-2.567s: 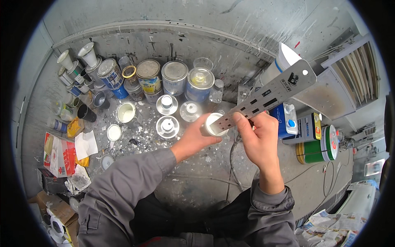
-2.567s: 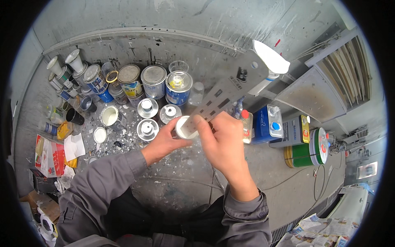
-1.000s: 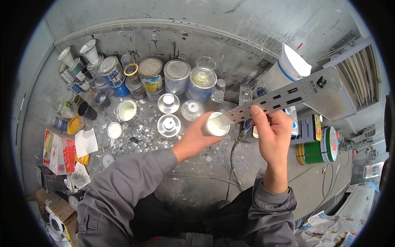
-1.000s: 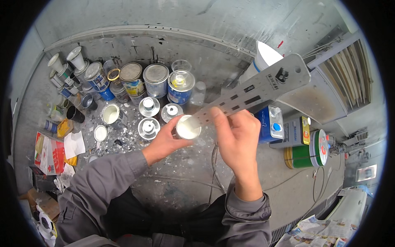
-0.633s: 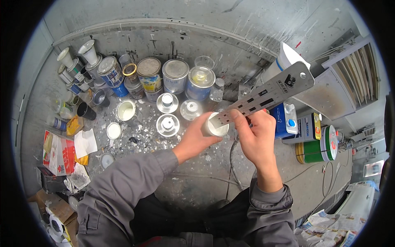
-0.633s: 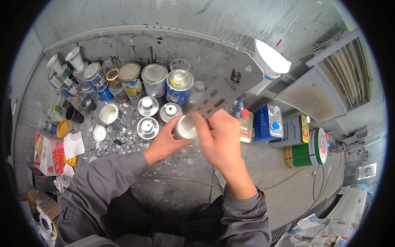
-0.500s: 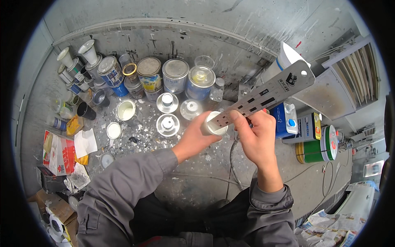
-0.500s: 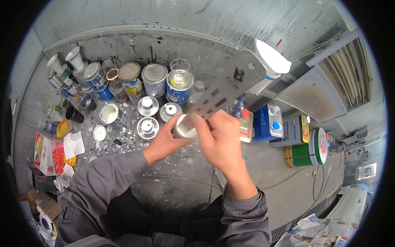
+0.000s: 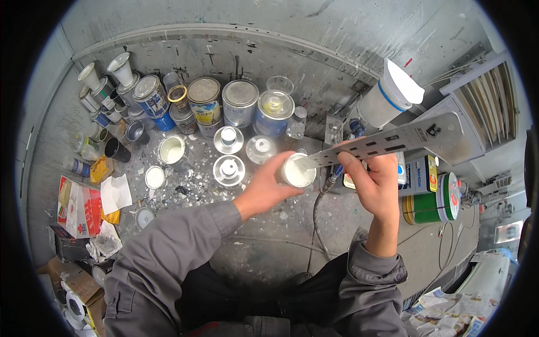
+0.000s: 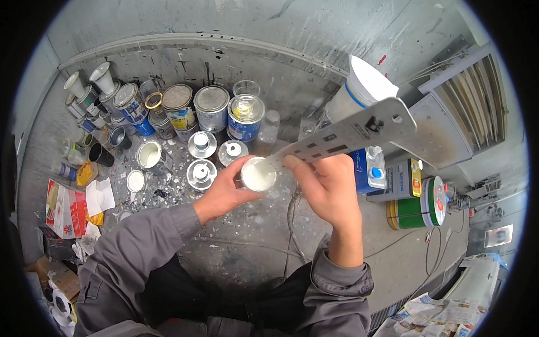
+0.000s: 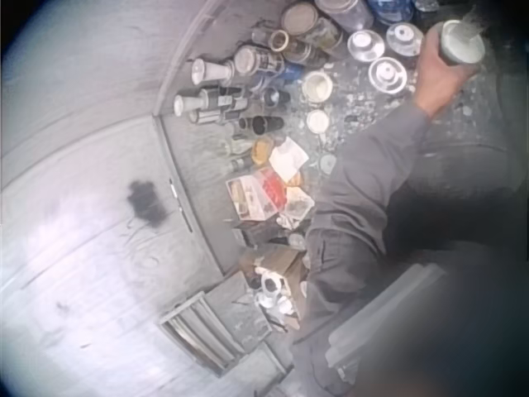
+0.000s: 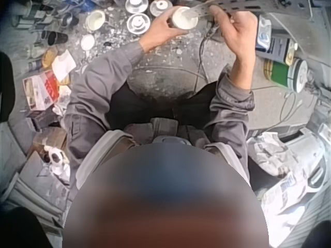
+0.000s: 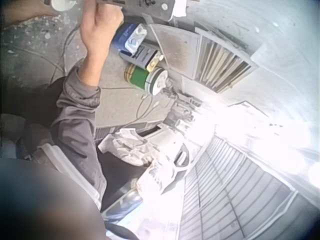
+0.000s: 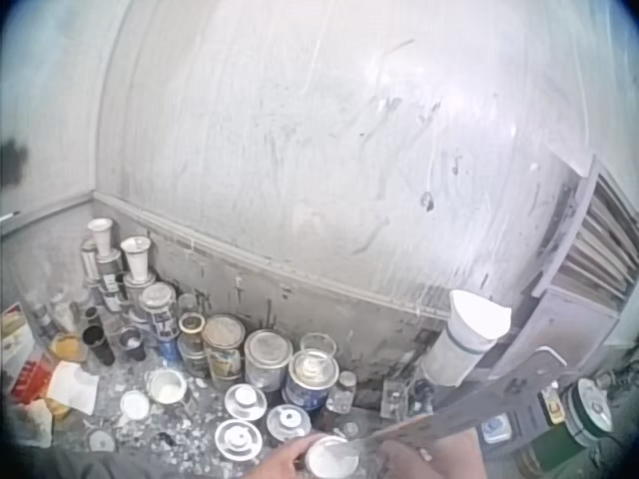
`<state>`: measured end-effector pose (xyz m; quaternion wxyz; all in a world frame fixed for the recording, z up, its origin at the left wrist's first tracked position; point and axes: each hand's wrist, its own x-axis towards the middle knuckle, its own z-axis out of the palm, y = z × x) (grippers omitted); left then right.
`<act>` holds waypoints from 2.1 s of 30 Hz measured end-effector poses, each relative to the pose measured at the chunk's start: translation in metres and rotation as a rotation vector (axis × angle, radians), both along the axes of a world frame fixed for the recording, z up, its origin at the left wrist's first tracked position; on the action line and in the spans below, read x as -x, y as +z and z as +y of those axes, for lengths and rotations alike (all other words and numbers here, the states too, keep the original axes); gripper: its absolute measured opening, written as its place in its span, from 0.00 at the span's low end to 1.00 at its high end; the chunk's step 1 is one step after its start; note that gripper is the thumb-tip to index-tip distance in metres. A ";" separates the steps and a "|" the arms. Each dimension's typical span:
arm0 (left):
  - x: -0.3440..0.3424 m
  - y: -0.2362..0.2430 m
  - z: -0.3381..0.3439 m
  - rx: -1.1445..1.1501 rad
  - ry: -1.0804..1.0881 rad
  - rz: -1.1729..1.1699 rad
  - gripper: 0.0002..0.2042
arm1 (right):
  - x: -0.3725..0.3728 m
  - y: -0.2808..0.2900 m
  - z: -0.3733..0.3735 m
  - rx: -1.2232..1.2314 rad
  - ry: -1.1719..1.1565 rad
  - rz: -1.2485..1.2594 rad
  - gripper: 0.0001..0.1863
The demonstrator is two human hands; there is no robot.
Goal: The person mixes white paint in a small container using a metal stir stick, pours it into a spray gun cup, and then sprays the front bumper of a car in a paint booth. The car is masked with newspaper and tape.
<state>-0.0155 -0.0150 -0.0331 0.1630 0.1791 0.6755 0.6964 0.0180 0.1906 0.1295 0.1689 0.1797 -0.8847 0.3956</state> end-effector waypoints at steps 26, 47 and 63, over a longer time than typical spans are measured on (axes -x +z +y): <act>0.002 0.002 -0.001 -0.068 0.003 -0.030 0.43 | 0.001 0.002 0.005 0.015 0.063 -0.018 0.05; 0.000 0.008 -0.002 -0.106 -0.050 -0.129 0.42 | -0.006 0.006 -0.014 -0.004 -0.144 -0.069 0.07; -0.001 0.011 -0.001 -0.108 -0.047 -0.149 0.42 | -0.006 0.004 -0.017 0.007 -0.179 -0.057 0.07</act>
